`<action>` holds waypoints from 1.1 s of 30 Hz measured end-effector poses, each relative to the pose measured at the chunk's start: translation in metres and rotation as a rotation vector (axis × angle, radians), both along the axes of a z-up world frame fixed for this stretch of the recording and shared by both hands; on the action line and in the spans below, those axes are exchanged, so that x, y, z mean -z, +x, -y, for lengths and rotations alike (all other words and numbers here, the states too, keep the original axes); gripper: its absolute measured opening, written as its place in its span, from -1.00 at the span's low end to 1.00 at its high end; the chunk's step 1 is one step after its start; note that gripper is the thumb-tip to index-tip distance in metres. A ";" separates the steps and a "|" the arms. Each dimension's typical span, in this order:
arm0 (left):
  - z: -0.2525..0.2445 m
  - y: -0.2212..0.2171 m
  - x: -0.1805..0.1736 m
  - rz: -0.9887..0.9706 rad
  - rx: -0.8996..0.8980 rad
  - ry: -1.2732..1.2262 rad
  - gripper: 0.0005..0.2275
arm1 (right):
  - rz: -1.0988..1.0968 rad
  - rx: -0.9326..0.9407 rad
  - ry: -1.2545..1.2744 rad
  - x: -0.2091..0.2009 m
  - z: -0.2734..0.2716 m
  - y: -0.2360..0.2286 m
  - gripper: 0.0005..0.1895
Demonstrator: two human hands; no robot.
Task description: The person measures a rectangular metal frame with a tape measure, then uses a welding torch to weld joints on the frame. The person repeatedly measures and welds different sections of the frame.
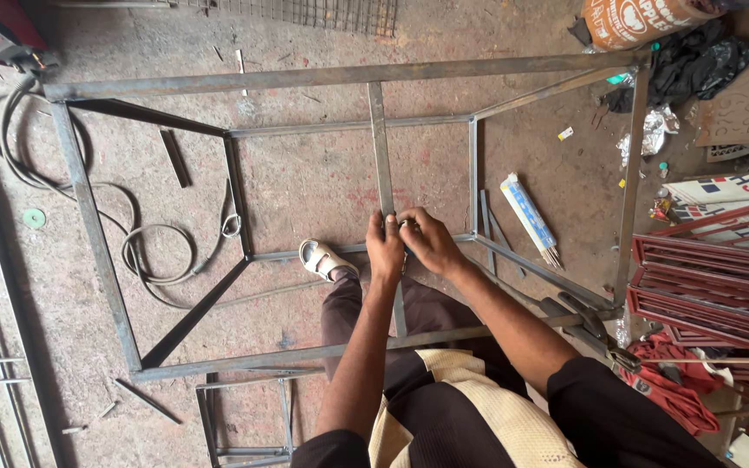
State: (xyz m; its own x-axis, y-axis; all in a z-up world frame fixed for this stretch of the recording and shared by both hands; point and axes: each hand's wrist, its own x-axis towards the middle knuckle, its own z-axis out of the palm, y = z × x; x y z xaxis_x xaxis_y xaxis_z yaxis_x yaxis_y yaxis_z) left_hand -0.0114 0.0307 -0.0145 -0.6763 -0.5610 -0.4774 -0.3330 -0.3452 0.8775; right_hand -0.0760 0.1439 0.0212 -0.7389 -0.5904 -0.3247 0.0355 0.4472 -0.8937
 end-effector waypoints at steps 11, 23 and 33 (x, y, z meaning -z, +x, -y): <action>0.004 -0.003 -0.014 0.015 0.005 0.135 -0.79 | 0.045 -0.110 -0.087 0.003 -0.006 -0.028 -0.10; 0.009 0.005 0.000 0.042 0.008 0.209 -0.79 | 0.005 -0.361 0.123 0.026 -0.084 -0.047 -0.37; 0.002 0.006 0.011 0.043 0.012 0.266 -0.77 | -0.129 -0.185 0.588 -0.009 -0.264 -0.046 -0.63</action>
State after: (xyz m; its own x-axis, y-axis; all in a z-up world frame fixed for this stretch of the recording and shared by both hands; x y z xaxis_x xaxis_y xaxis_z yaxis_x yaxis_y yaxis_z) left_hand -0.0057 0.0287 -0.0253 -0.6586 -0.4040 -0.6349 -0.3733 -0.5571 0.7418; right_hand -0.1220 0.4080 0.0300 -0.6965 -0.4622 -0.5489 -0.1812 0.8534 -0.4887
